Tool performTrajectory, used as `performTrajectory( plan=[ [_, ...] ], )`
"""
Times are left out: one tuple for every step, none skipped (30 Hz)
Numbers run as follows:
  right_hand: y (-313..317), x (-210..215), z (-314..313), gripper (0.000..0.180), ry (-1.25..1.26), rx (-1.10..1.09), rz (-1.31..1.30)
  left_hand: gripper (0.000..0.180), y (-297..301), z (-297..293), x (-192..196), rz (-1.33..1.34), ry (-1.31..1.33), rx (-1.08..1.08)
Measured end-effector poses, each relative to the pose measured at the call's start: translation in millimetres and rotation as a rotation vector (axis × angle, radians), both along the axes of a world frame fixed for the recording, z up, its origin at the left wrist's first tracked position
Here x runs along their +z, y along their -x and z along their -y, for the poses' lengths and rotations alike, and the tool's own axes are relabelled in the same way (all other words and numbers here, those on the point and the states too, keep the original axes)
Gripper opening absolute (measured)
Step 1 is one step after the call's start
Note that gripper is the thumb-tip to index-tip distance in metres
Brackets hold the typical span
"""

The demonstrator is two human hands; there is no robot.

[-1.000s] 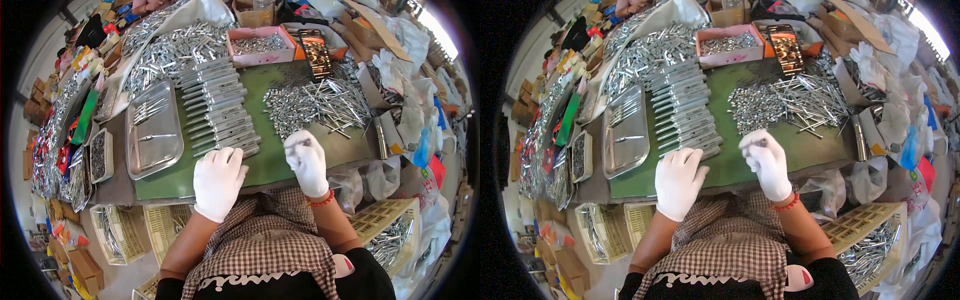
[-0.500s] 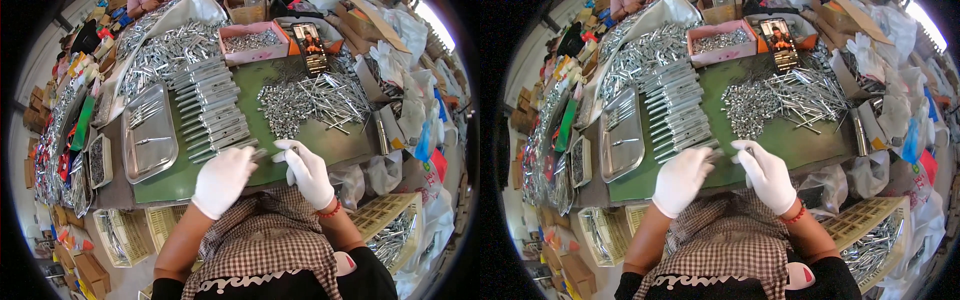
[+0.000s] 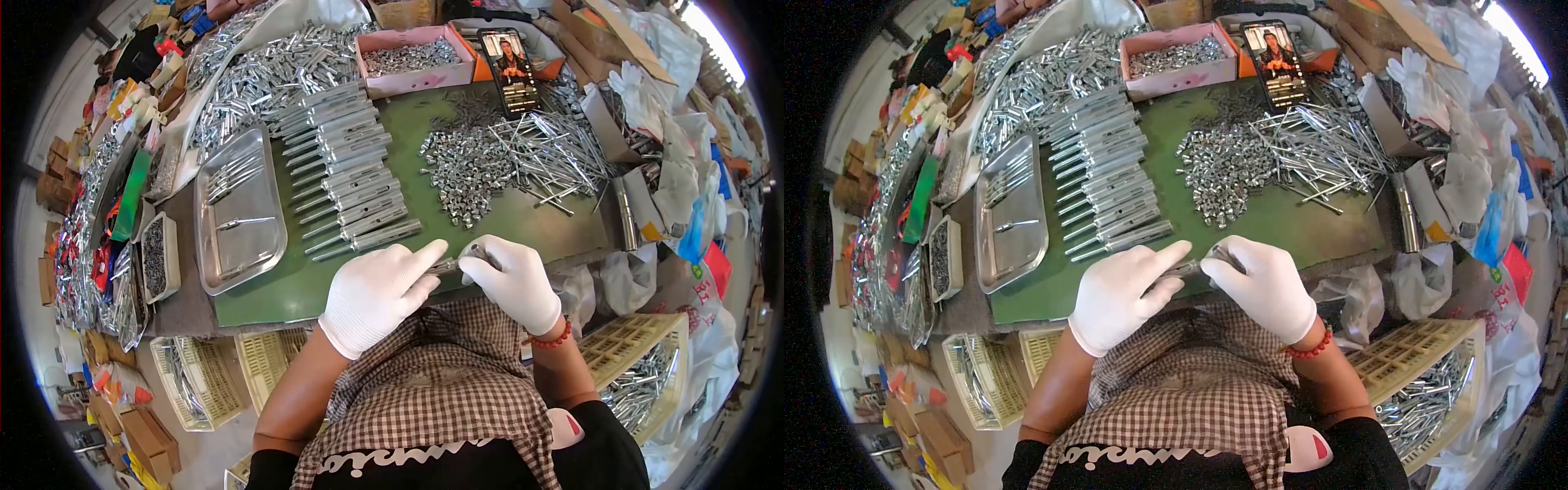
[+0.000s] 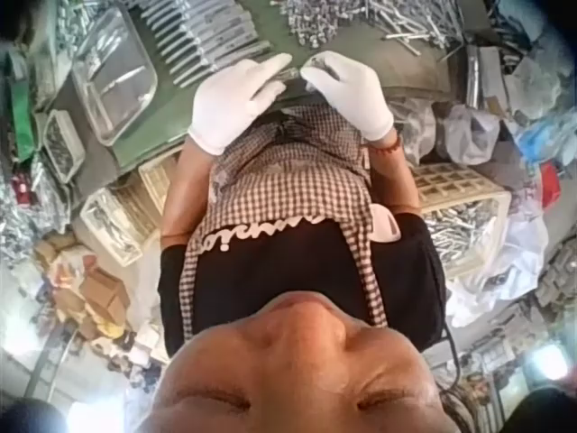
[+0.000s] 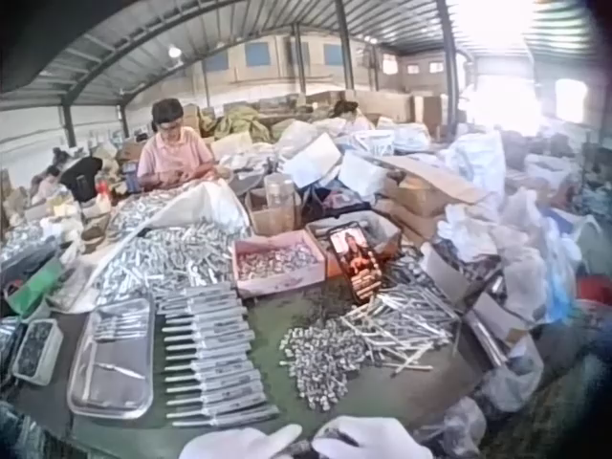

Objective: Manually assembling small metal components by inserting pins into sleeves at a workbench.

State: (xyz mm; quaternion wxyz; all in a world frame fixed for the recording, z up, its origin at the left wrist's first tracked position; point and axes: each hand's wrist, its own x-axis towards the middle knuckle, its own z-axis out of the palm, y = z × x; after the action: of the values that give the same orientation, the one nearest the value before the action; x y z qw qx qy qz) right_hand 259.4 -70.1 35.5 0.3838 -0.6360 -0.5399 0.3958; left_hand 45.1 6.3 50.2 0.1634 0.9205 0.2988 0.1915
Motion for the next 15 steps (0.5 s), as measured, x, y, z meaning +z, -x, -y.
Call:
performTrajectory(
  plan=[
    [-0.5,-0.3,-0.1,0.020,-0.008,-0.021,-0.010,0.036,-0.6,0.5,1.9,-0.020,0.028,0.006],
    [-1.1,-0.4,-0.1,0.019,-0.017,-0.042,-0.020,0.036,-0.8,0.8,0.5,-0.019,0.028,0.005],
    [-1.9,-0.4,-0.1,0.019,-0.016,-0.043,-0.020,0.034,-0.8,1.2,-2.0,-0.010,0.043,0.007],
    [-2.6,-1.0,-0.4,0.019,-0.029,-0.054,-0.013,0.034,-0.9,1.4,-4.0,-0.001,0.057,0.009],
    [-3.3,-1.7,-0.6,0.019,-0.042,-0.065,-0.006,0.034,-1.9,1.8,-4.6,0.000,0.057,0.009],
    [-4.1,-2.5,-0.7,0.019,-0.042,-0.066,-0.006,0.034,-3.5,2.3,-5.2,0.045,0.094,0.021],
    [-5.3,-2.5,-0.1,0.020,-0.027,-0.067,0.002,0.034,-5.2,2.8,-5.4,0.092,0.132,0.031],
    [-6.2,-2.3,0.4,0.021,-0.012,-0.069,0.010,0.034,-6.1,2.9,-6.3,0.093,0.133,0.028],
    [-6.7,-1.2,0.9,0.021,-0.011,-0.071,0.012,0.034,-6.9,3.0,-8.0,0.117,0.144,0.024],
    [-7.0,0.4,0.8,0.022,0.021,-0.078,-0.027,0.034,-7.7,2.9,-9.0,0.141,0.155,0.021],
    [-7.1,1.3,0.7,0.023,0.054,-0.085,-0.066,0.034,-8.2,3.2,-8.5,0.142,0.155,0.019],
    [-7.0,1.2,1.1,0.023,0.054,-0.087,-0.064,0.034,-8.5,3.7,-7.3,0.125,0.162,0.023],
    [-6.7,0.8,1.7,0.024,0.043,-0.083,-0.054,0.033,-9.0,4.1,-5.8,0.108,0.169,0.029],
    [-6.8,0.2,2.3,0.025,0.032,-0.079,-0.043,0.033,-9.8,4.4,-3.8,0.110,0.168,0.028],
    [-7.3,-0.3,2.8,0.025,0.032,-0.079,-0.041,0.031,-10.7,4.7,-1.7,0.078,0.182,0.036]
  ],
)
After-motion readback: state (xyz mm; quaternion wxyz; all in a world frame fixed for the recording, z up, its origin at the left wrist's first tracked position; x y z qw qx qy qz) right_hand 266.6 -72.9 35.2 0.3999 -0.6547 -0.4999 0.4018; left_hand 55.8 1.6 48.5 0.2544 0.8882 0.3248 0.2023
